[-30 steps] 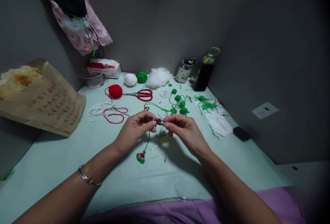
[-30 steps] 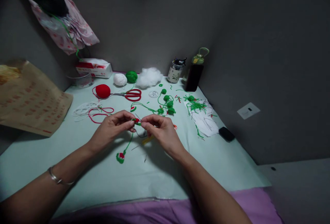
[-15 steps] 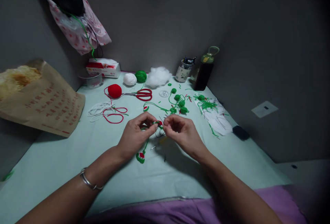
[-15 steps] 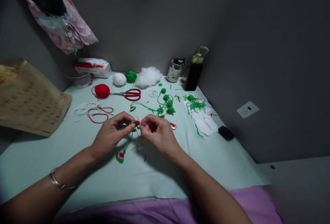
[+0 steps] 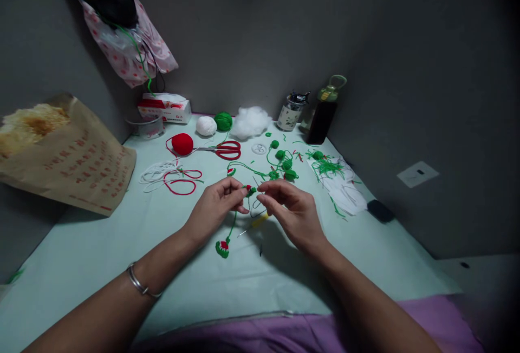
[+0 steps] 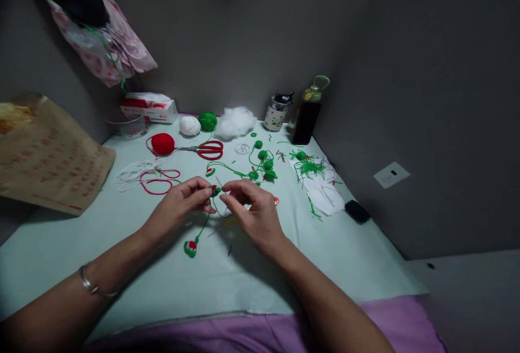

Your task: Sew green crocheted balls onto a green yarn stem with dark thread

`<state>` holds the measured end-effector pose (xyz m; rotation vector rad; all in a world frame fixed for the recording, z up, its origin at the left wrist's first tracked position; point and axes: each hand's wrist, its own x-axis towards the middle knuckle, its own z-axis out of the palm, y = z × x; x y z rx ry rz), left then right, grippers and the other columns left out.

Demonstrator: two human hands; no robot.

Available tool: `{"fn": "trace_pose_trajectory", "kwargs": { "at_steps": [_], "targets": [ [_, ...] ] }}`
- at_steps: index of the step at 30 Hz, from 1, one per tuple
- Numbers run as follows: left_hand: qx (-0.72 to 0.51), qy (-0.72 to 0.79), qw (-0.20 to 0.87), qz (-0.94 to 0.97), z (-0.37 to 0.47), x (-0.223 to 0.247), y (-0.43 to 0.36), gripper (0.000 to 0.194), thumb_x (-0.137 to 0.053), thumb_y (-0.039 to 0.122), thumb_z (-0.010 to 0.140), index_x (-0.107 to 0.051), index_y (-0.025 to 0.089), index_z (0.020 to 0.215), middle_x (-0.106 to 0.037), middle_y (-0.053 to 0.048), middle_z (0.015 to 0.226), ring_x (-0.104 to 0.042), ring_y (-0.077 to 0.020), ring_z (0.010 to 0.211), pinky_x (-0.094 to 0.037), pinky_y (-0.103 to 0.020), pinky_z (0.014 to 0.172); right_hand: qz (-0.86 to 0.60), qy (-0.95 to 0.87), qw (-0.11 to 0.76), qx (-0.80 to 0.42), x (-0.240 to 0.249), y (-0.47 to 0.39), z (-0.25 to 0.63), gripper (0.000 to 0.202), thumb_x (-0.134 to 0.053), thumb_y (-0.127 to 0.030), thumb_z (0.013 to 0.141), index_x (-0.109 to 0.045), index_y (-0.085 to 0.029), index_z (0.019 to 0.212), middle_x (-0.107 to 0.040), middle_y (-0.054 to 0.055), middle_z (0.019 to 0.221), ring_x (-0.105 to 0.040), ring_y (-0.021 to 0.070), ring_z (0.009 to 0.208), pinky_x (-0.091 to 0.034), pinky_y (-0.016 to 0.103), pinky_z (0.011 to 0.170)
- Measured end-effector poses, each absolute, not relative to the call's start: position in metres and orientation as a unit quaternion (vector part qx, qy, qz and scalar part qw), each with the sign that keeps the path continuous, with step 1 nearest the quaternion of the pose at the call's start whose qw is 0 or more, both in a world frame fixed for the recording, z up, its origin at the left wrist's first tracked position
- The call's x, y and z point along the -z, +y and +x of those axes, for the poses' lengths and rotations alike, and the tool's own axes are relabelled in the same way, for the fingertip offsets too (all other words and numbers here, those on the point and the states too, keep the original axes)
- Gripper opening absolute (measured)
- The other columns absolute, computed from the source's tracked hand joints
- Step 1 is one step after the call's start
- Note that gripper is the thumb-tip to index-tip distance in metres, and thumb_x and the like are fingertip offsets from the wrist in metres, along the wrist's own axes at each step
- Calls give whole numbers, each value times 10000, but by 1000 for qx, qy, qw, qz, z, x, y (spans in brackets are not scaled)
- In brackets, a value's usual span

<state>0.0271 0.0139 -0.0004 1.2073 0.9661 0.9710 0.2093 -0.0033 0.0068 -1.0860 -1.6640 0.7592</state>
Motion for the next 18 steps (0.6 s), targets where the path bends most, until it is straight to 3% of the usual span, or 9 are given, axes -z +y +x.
{"fn": "trace_pose_trajectory", "kwargs": {
  "at_steps": [4,11,18],
  "targets": [
    [-403,375,655,518,29,0,12,223,-648,389,865,-592,179,811,-557,40,714,-633,-117,655,-495,-275,719,-433,-745,468,-198,-4,-2,210,60,-623,-140,892,-668,-171,918,-637,17,786,-560,105,646,-461,230,592],
    [-401,406,631,525,27,5,11,233,-650,392,870,-564,191,786,-572,50,614,-669,-127,616,-450,-252,654,-382,-801,460,-27,-10,-6,207,90,-583,-102,917,-648,-162,927,-628,31,748,-567,119,647,-473,246,625],
    [-413,391,635,523,29,3,10,175,-656,355,870,-607,192,828,-580,47,698,-659,-106,646,-479,-228,656,-395,-822,411,-2,-1,-1,209,107,-575,-129,931,-676,-163,945,-653,47,782,-606,125,667,-476,228,612]
  ]
}}
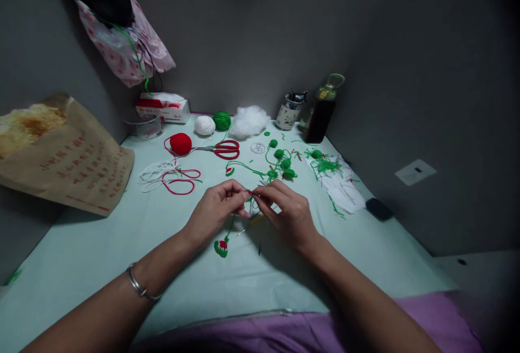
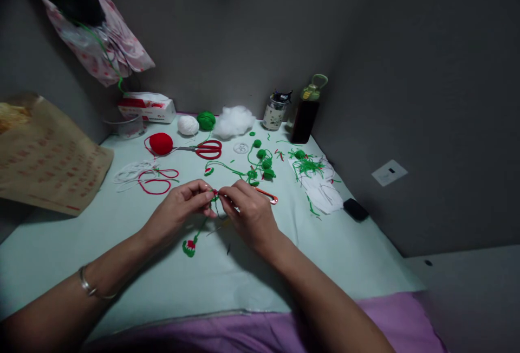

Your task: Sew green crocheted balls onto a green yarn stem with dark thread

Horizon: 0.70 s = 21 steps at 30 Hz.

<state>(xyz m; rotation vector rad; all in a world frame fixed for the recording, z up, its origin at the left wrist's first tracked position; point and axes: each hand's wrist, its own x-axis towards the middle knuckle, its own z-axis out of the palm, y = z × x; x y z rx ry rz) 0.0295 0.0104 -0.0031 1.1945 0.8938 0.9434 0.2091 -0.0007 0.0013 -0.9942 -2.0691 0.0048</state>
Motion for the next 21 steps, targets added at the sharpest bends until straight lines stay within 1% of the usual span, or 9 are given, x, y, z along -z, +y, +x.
{"fn": "trace_pose_trajectory", "kwargs": {
  "at_steps": [4,8,10,13,15,17,19,21],
  "targets": [
    [-421,374,640,523,31,3,10,158,-672,332,855,-630,181,830,-587,31,810,-641,-108,718,-529,-254,735,-417,-813,400,-76,-6,0,214,97,-601,-131,910,-686,-180,911,-651,28,761,-591,119,644,-453,223,591],
    [-415,354,632,550,31,5,8,154,-671,338,862,-638,188,864,-599,26,805,-629,-120,746,-524,-278,775,-436,-806,378,-134,-11,0,216,99,-612,-115,880,-683,-176,848,-629,11,720,-569,109,617,-417,210,561],
    [-410,354,627,559,31,5,8,150,-672,338,863,-640,192,867,-608,23,801,-628,-121,740,-511,-272,763,-435,-808,376,-127,-11,0,216,114,-593,-102,864,-669,-177,823,-608,0,695,-549,103,598,-404,206,548],
    [-403,373,634,545,31,2,8,161,-688,338,843,-629,189,828,-603,26,766,-642,-128,707,-500,-271,725,-430,-811,389,-76,-11,1,217,140,-557,-80,845,-650,-179,812,-594,-4,679,-531,99,588,-397,210,546],
    [-395,382,645,532,30,0,9,174,-691,343,837,-618,190,804,-594,32,716,-652,-135,680,-494,-274,704,-440,-803,400,-30,-12,2,220,155,-540,-77,849,-650,-180,811,-592,0,673,-522,104,592,-399,222,551],
    [-383,378,661,523,29,0,10,181,-688,347,840,-611,190,792,-586,36,672,-653,-137,664,-496,-279,708,-451,-788,418,-23,-15,2,223,153,-540,-104,869,-657,-185,813,-610,11,692,-530,111,610,-422,235,569],
    [-381,370,675,513,29,0,10,182,-690,350,840,-615,189,797,-585,35,673,-647,-135,661,-509,-290,732,-460,-756,454,-104,-18,3,227,119,-564,-161,890,-664,-187,832,-645,21,745,-556,111,615,-460,241,576],
    [-399,362,676,502,29,1,10,175,-702,349,832,-636,188,819,-592,30,736,-628,-124,671,-530,-306,762,-462,-700,486,-247,-21,3,228,74,-614,-232,889,-655,-181,855,-660,17,746,-584,108,582,-489,240,552]
  ]
}}
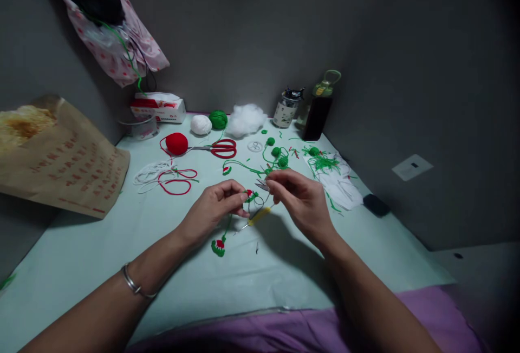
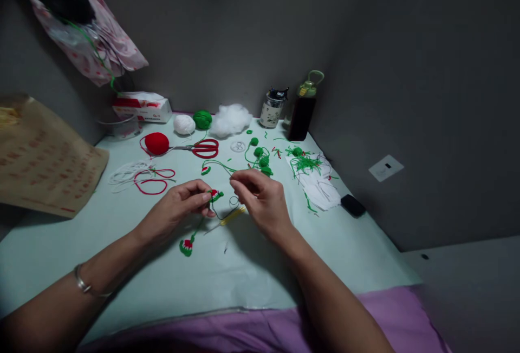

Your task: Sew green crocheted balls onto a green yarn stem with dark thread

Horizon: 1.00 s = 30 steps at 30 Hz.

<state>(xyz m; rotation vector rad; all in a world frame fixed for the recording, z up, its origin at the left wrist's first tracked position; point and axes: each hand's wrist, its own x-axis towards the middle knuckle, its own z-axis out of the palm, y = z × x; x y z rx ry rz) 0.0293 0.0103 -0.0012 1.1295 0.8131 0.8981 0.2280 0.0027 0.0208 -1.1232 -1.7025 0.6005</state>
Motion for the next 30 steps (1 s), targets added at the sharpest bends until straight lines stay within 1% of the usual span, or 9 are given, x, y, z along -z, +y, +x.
{"fn": "trace_pose_trajectory", "kwargs": {
  "at_steps": [3,5,8,10,13,16,19,24,30],
  "targets": [
    [-433,346,669,495,30,1,11,168,-709,350,827,-677,188,857,-596,21,851,-576,-103,685,-552,-324,799,-448,-629,492,-403,-23,2,225,130,-688,-289,850,-635,-170,847,-641,-11,645,-591,104,523,-496,228,514],
    [-437,342,669,494,31,0,12,170,-697,349,839,-690,185,885,-599,15,890,-564,-98,701,-551,-312,808,-442,-614,485,-438,-22,1,222,152,-700,-305,842,-652,-162,862,-648,-8,639,-597,104,533,-504,229,528],
    [-439,342,672,489,31,-1,12,171,-682,340,857,-682,180,918,-594,10,925,-579,-97,731,-546,-292,825,-441,-611,482,-447,-20,-1,217,179,-683,-328,857,-685,-158,913,-654,-2,652,-596,103,540,-512,237,539],
    [-449,344,668,484,30,-1,12,167,-692,331,849,-672,183,923,-584,12,936,-588,-100,745,-552,-297,831,-444,-621,487,-424,-19,-2,216,175,-666,-320,871,-692,-165,950,-646,-8,640,-581,100,529,-498,234,524],
    [-469,353,650,481,30,0,12,164,-712,323,829,-665,185,904,-576,13,927,-591,-115,772,-567,-307,822,-457,-664,488,-334,-18,-5,217,153,-623,-276,901,-703,-179,988,-667,5,692,-573,101,550,-476,233,519],
    [-488,362,625,490,30,1,12,161,-714,321,825,-661,185,892,-575,15,898,-580,-116,766,-575,-306,811,-463,-713,469,-241,-17,-8,218,140,-596,-216,908,-715,-180,971,-722,35,823,-591,107,600,-469,241,543],
    [-500,371,609,491,30,-1,11,166,-722,319,811,-656,183,878,-574,23,857,-563,-107,720,-581,-309,799,-461,-744,447,-185,-16,-10,218,139,-588,-174,900,-717,-180,952,-741,38,844,-613,116,622,-463,243,545],
    [-507,375,601,491,30,-2,11,174,-739,313,784,-647,180,846,-568,24,822,-563,-109,705,-586,-304,775,-442,-774,434,-130,-15,-8,217,144,-577,-145,897,-709,-175,946,-749,44,832,-647,129,646,-483,248,573],
    [-505,374,601,493,31,-2,11,149,-734,293,786,-646,182,834,-554,26,809,-552,-110,721,-591,-301,772,-440,-783,428,-105,-16,-8,217,143,-575,-126,893,-704,-161,943,-751,53,827,-646,125,633,-481,240,572]
  ]
}}
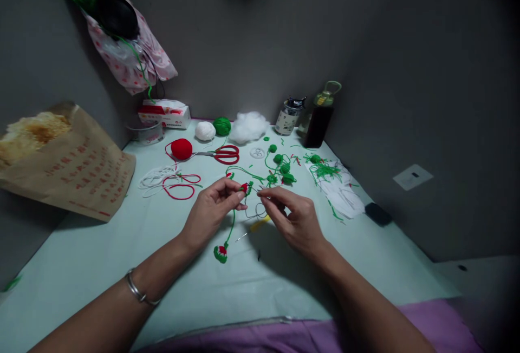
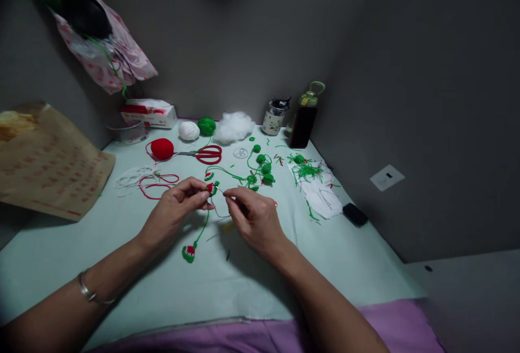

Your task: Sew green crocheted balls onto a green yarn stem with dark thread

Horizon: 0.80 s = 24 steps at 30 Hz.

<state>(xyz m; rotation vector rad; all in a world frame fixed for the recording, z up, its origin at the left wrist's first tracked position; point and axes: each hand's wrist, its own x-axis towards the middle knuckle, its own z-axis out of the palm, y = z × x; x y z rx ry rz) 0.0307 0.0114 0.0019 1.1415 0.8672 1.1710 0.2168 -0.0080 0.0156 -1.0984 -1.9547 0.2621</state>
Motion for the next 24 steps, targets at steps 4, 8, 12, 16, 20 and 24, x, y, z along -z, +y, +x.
{"fn": "trace_pose_trajectory", "kwargs": {
  "at_steps": [4,8,12,16,20,24],
  "targets": [
    [-507,376,602,489,31,-2,11,152,-741,293,775,-653,184,833,-557,26,807,-552,-114,729,-592,-302,772,-442,-783,425,-101,-16,-8,217,151,-568,-132,897,-700,-177,954,-755,50,843,-651,128,644,-484,241,579],
    [-506,379,601,489,31,-3,10,168,-748,307,766,-650,185,826,-557,28,806,-559,-116,730,-592,-308,773,-437,-788,423,-95,-16,-7,217,147,-563,-140,900,-699,-177,943,-747,45,811,-634,122,613,-481,241,570],
    [-502,378,602,493,31,-2,10,167,-741,314,777,-643,185,821,-552,33,794,-551,-112,722,-592,-306,777,-442,-787,420,-89,-16,-8,217,152,-558,-133,899,-693,-183,948,-745,39,812,-635,124,614,-475,239,548],
    [-492,374,602,505,31,-2,10,142,-721,306,801,-642,188,812,-547,31,797,-538,-109,724,-586,-301,785,-432,-794,422,-61,-13,-7,217,162,-554,-107,896,-683,-181,960,-753,50,843,-667,135,656,-489,241,571],
    [-468,382,608,514,31,-4,9,145,-719,307,803,-632,191,799,-551,23,787,-579,-126,739,-573,-300,760,-429,-801,418,-6,-10,-3,221,170,-534,-110,909,-675,-177,976,-752,67,851,-682,153,689,-504,256,615],
    [-450,377,617,524,31,-4,7,145,-712,318,809,-629,200,806,-553,18,762,-606,-140,729,-559,-297,727,-456,-770,445,-36,-13,-3,225,155,-550,-127,915,-673,-191,983,-739,49,862,-636,131,644,-482,245,580]
  ]
}}
